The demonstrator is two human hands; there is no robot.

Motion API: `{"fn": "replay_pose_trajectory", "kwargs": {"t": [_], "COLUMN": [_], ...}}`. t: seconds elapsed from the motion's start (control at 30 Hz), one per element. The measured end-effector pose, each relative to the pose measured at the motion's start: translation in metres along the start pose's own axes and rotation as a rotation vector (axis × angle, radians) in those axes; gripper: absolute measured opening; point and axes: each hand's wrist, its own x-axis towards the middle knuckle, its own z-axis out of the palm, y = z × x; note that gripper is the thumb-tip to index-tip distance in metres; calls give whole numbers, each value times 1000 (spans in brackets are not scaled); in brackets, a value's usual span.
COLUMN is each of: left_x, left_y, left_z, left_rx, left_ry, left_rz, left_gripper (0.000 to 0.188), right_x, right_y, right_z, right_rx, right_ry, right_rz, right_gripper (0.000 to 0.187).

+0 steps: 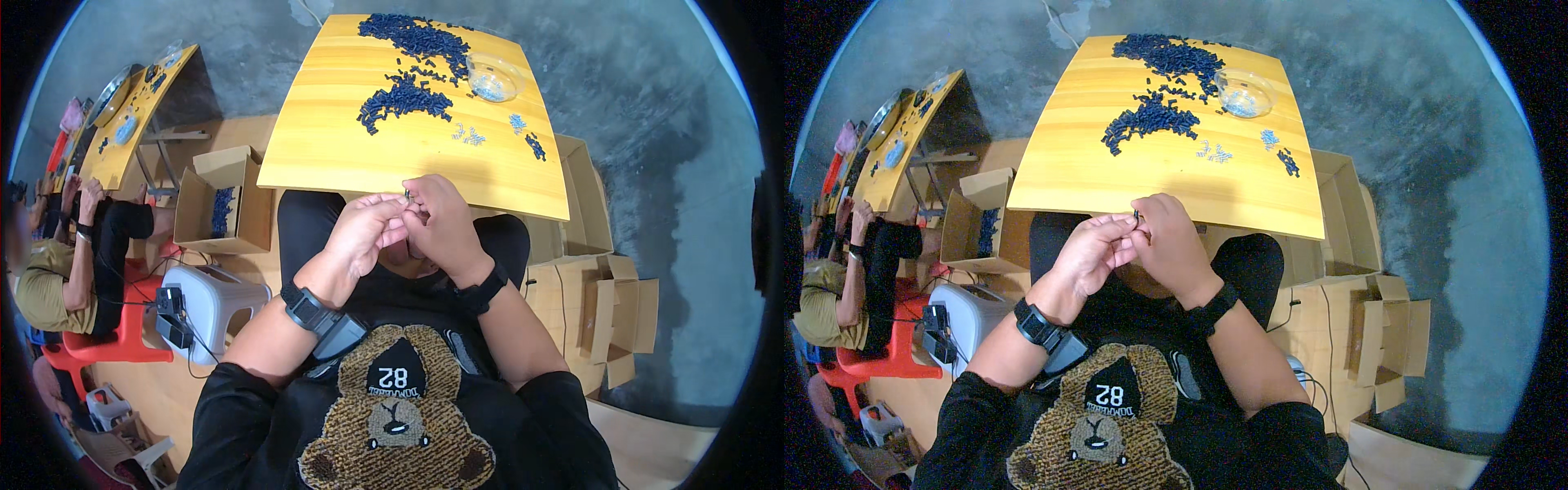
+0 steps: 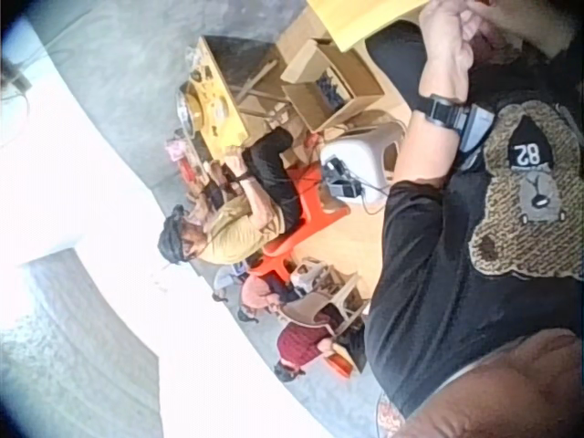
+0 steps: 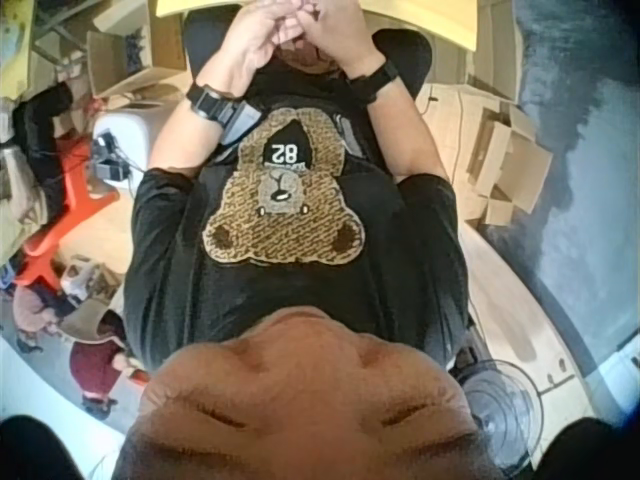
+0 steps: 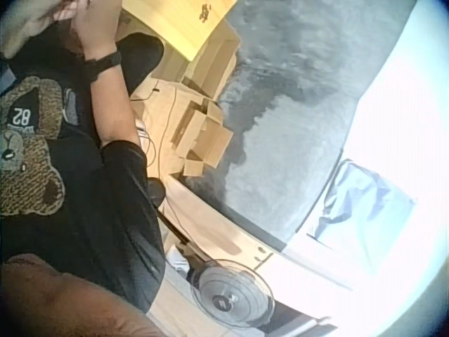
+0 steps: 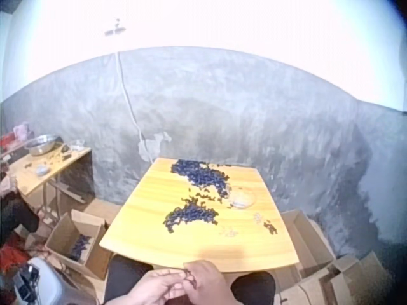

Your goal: Assembling small plastic components at a workshop table.

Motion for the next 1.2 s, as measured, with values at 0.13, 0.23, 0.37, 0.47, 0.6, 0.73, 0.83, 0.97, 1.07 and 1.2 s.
{"fn": "replay_pose_trajectory", "kwargs": {"t": [0.13,0.23,0.37,0.47,0.6,0.73,0.83,0.97,1.07,1.2], "left_x": [2,1,1,2,4,12,21,36,46,52], "left_y": [-3,-4,-5,-5,-10,-16,-18,-29,-42,-45], "left_z": [-4,0,1,1,-4,-11,-17,-22,-26,-28], "left_rx": [-15,-23,-55,-44,-13,-65,-55,-43,-121,-144], "left_ry": [-37,2,59,65,61,40,8,-3,-14,10], "left_rz": [35,43,49,41,26,-70,-135,-152,-167,-198], "left_gripper": [13,13,13,13,13,12,12,15,16,17], "right_x": [0,-1,1,2,3,-1,-5,-5,-4,-1], "right_y": [-1,-5,-4,-2,5,19,31,40,42,43], "right_z": [1,4,6,7,5,8,12,14,14,16], "right_rx": [-44,-38,-75,-65,-62,11,14,-37,-138,-160], "right_ry": [8,59,70,52,3,-70,-108,-109,-113,-123], "right_rz": [-19,1,-17,-4,-55,11,42,62,96,122], "right_gripper": [26,25,24,20,15,15,15,17,18,16]}}
